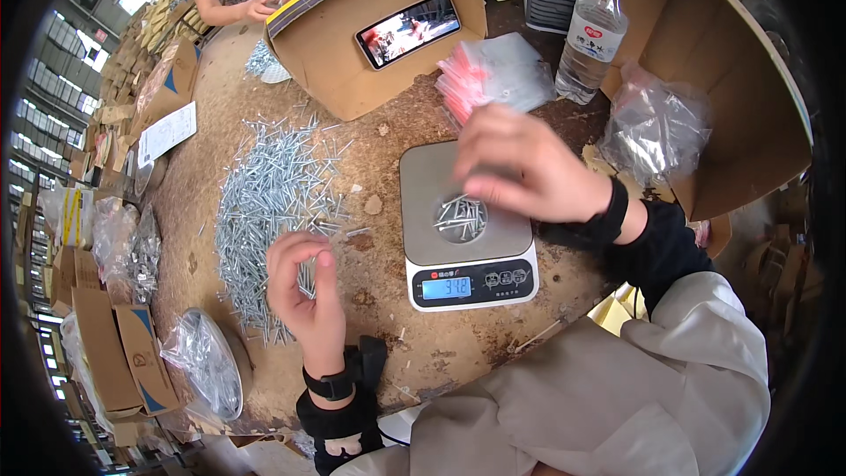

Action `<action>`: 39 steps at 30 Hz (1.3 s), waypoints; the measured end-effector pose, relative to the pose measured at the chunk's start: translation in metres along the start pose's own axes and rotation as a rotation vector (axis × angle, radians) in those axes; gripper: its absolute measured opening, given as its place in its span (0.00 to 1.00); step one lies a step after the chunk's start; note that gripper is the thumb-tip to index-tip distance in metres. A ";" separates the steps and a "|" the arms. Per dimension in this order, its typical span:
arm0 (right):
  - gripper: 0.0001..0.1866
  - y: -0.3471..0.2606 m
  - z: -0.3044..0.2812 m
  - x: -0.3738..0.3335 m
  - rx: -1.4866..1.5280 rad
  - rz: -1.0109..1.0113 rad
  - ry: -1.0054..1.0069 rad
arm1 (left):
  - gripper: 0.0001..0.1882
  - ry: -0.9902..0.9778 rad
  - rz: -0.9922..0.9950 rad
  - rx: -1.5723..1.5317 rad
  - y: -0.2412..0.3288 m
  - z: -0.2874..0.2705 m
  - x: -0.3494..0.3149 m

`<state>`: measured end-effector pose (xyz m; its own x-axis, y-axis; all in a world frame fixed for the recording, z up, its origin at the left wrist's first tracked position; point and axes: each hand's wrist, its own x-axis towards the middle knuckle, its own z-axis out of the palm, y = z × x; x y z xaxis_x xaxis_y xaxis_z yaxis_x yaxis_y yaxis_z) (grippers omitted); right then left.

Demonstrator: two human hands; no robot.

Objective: The person weighs small metal nails on a digital scale, placing them into clear plastic bags. They repeatedly pick up nails from a pile on the table, place them on the scale, and then transfer them into bags. The person also handles a smartphone propped up on a cardboard box, which displays a video.

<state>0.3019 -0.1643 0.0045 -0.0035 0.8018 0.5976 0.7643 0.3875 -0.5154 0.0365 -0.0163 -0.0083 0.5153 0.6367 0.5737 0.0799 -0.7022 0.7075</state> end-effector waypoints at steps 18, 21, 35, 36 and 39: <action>0.36 0.094 -0.021 -0.044 -0.441 0.539 -0.102 | 0.01 -0.066 0.010 -0.002 0.007 -0.001 -0.003; 0.35 0.083 -0.017 -0.043 -0.472 0.608 -0.259 | 0.01 -0.115 0.005 -0.012 0.009 -0.002 -0.005; 0.38 0.038 -0.036 -0.024 -0.165 0.369 -0.085 | 0.09 -0.140 -0.104 -0.191 0.019 0.006 -0.014; 0.39 0.019 -0.039 -0.018 -0.088 0.307 -0.107 | 0.11 -0.174 -0.122 -0.274 0.025 0.009 -0.018; 0.43 -0.030 -0.036 -0.008 0.042 0.034 -0.199 | 0.25 -0.300 -0.184 -0.567 0.043 0.018 -0.029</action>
<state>0.3022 -0.1989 0.0369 -0.1087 0.8870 0.4488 0.7385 0.3743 -0.5609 0.0403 -0.0702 -0.0017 0.7576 0.5566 0.3409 -0.2297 -0.2615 0.9375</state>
